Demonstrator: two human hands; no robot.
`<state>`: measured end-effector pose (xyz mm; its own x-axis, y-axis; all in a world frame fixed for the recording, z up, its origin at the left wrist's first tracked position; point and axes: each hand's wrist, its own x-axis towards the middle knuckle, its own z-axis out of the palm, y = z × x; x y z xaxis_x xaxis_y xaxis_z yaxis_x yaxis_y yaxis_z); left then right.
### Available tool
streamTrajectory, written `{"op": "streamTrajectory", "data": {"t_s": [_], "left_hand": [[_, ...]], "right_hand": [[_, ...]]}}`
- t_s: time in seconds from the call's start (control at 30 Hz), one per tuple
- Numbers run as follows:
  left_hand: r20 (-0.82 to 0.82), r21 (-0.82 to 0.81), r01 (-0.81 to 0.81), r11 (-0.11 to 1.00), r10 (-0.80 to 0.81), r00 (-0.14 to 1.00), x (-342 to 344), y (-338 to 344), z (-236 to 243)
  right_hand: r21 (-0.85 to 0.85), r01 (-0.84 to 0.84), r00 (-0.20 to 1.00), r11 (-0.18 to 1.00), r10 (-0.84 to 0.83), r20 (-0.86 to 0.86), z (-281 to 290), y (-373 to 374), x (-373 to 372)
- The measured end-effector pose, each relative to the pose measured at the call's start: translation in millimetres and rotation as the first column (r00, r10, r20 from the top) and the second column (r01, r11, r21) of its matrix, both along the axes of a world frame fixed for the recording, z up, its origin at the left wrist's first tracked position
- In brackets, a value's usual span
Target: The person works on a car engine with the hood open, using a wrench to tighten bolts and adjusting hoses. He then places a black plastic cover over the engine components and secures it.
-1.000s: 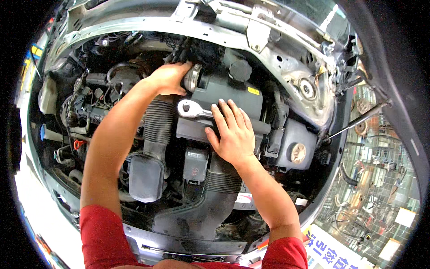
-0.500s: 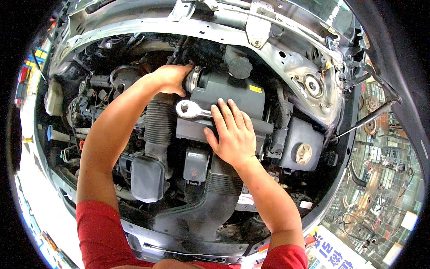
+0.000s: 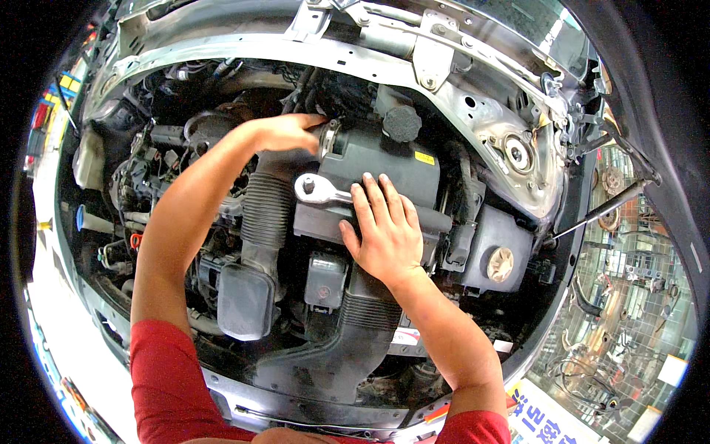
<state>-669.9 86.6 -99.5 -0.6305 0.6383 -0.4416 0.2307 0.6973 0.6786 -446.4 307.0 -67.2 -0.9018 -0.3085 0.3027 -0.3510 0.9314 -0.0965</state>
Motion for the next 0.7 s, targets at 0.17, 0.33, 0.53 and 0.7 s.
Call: {"op": "streamTrajectory", "data": {"t_s": [0.17, 0.33, 0.53, 0.7], "left_hand": [[0.039, -0.094, -0.087, 0.992, 0.091, 0.995, -12, 19, -20], [-0.269, -0.205, -0.056, 0.977, -0.002, 0.963, -2, 36, -22], [-0.464, -0.285, 0.066, 0.956, -0.198, 0.864, 7, 47, -21], [-0.433, -0.214, -0.049, 0.976, -0.05, 0.9, 7, 48, -17]], "right_hand": [[-0.003, -0.011, 1.0, 1.0, 0.011, -0.011, -2, -1, 0], [-0.013, -0.004, 1.0, 1.0, 0.004, -0.019, -6, 1, 1], [-0.05, -0.01, 0.998, 0.999, 0.007, -0.057, -5, 6, 1], [-0.04, -0.009, 0.999, 0.999, 0.006, -0.052, -9, 4, -3]]}}
